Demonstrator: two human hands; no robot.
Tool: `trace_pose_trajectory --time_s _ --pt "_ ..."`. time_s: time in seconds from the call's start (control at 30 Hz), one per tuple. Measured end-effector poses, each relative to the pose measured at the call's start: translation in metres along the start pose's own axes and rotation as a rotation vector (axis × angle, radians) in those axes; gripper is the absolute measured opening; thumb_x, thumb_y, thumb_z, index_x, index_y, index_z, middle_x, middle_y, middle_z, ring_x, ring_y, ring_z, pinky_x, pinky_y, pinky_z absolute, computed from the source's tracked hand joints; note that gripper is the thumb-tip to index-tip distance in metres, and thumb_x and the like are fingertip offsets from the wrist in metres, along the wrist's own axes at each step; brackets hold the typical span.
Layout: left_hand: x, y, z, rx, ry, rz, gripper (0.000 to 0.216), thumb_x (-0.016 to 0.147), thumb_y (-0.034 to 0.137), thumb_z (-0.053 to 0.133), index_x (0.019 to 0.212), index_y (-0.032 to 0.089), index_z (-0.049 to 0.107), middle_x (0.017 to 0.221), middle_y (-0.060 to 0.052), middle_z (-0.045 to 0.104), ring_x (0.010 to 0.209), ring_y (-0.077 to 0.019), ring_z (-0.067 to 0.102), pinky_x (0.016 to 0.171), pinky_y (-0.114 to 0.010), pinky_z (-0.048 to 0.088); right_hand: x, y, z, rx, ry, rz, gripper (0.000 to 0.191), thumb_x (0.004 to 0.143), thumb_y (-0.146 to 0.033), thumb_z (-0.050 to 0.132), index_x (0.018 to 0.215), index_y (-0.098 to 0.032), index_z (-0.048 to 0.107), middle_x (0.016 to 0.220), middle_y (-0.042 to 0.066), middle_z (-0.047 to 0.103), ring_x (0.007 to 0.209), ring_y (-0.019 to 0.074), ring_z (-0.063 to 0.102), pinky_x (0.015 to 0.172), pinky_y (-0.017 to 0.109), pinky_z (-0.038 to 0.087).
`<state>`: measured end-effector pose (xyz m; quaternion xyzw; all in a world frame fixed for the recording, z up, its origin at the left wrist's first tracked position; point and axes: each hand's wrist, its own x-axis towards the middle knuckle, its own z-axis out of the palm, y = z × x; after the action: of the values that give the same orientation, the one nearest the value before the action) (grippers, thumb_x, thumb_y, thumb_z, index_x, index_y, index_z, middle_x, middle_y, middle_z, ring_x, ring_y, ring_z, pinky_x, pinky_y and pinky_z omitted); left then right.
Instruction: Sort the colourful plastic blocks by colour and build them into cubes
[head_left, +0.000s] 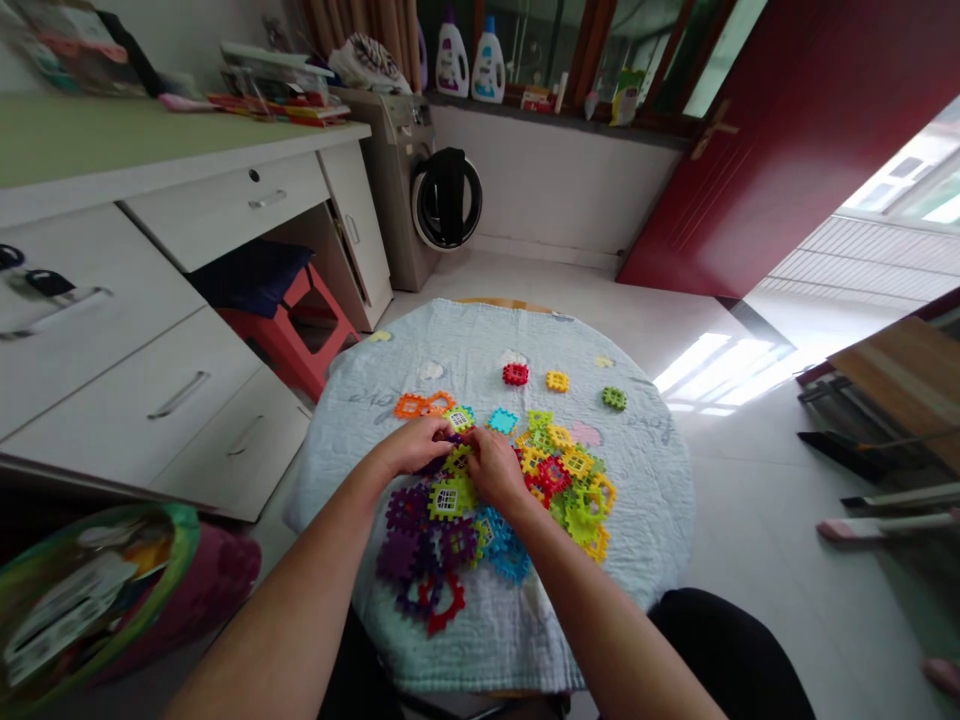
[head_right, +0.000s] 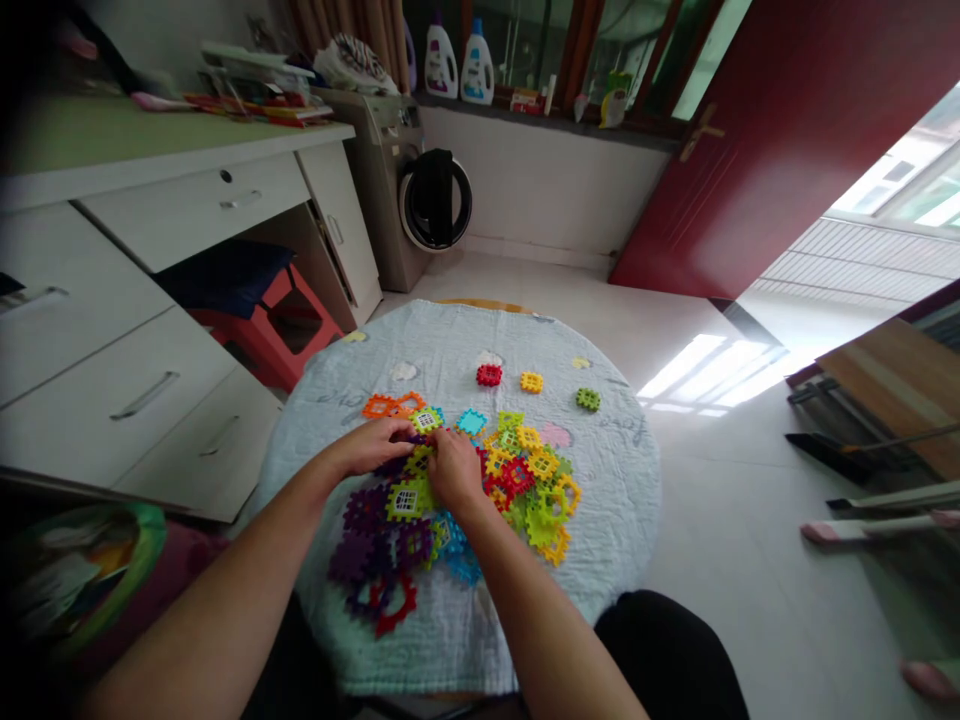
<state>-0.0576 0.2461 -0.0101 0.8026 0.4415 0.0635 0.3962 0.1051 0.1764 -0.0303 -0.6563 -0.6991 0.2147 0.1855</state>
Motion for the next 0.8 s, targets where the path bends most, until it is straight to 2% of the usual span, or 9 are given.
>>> trace_pose_trajectory --time_s 0.17,0.3,0.4,0.47,0.57,0.8 --pt "0.002 0.001 0.000 0.102 0.002 -0.005 0.012 0.072 0.022 0.049 0.077 0.016 0.058 0.074 -0.002 0.061 0.070 -0.0176 0.055 0.063 -0.026 0.039 -0.003 0.015 -0.005 0.159 0.121 -0.011 0.020 0.072 -0.010 0.049 0.087 -0.021 0.058 0.084 0.003 0.063 0.083 0.0170 0.055 0.076 0.027 0.040" --pt "-0.001 0.003 -0.002 0.196 0.026 -0.028 0.011 0.074 0.017 0.049 0.080 0.016 0.059 0.082 -0.005 0.065 0.078 -0.0189 0.058 0.068 -0.027 0.040 0.012 0.042 -0.015 0.495 0.167 0.122 0.022 0.070 -0.016 0.051 0.092 -0.020 0.054 0.064 -0.005 0.054 0.059 0.0121 0.050 0.059 0.023 0.040" --pt "-0.004 0.003 -0.004 0.244 0.053 -0.086 0.007 0.076 0.018 0.053 0.080 0.017 0.059 0.083 -0.004 0.066 0.078 -0.0186 0.059 0.068 -0.026 0.039 0.036 0.062 -0.023 0.676 0.201 0.214 0.020 0.067 -0.021 0.056 0.086 -0.019 0.052 0.062 -0.006 0.052 0.054 0.0107 0.049 0.053 0.022 0.039" --pt "-0.005 0.002 -0.005 0.270 0.068 -0.112 0.004 0.076 0.018 0.054 0.077 0.018 0.058 0.082 -0.004 0.066 0.079 -0.0184 0.059 0.067 -0.026 0.038 0.057 0.070 -0.027 0.632 0.217 0.213 0.015 0.066 -0.022 0.056 0.080 -0.019 0.053 0.062 -0.005 0.053 0.056 0.0110 0.050 0.054 0.022 0.041" --pt "-0.005 -0.001 -0.006 0.304 0.102 -0.126 0.003 0.075 0.018 0.055 0.078 0.019 0.057 0.084 -0.004 0.065 0.081 -0.0191 0.059 0.067 -0.026 0.038 0.090 0.069 -0.030 0.426 0.218 0.184 0.010 0.068 -0.019 0.052 0.077 -0.018 0.056 0.064 -0.003 0.056 0.059 0.0119 0.053 0.058 0.023 0.043" --pt "-0.004 -0.009 -0.007 0.334 0.175 -0.146 0.007 0.074 0.019 0.054 0.080 0.020 0.057 0.089 -0.007 0.063 0.085 -0.0211 0.059 0.074 -0.029 0.042 0.163 0.046 -0.024 0.238 0.186 0.112 0.021 0.071 -0.009 0.047 0.082 -0.018 0.062 0.083 0.002 0.067 0.076 0.0142 0.059 0.070 0.024 0.045"
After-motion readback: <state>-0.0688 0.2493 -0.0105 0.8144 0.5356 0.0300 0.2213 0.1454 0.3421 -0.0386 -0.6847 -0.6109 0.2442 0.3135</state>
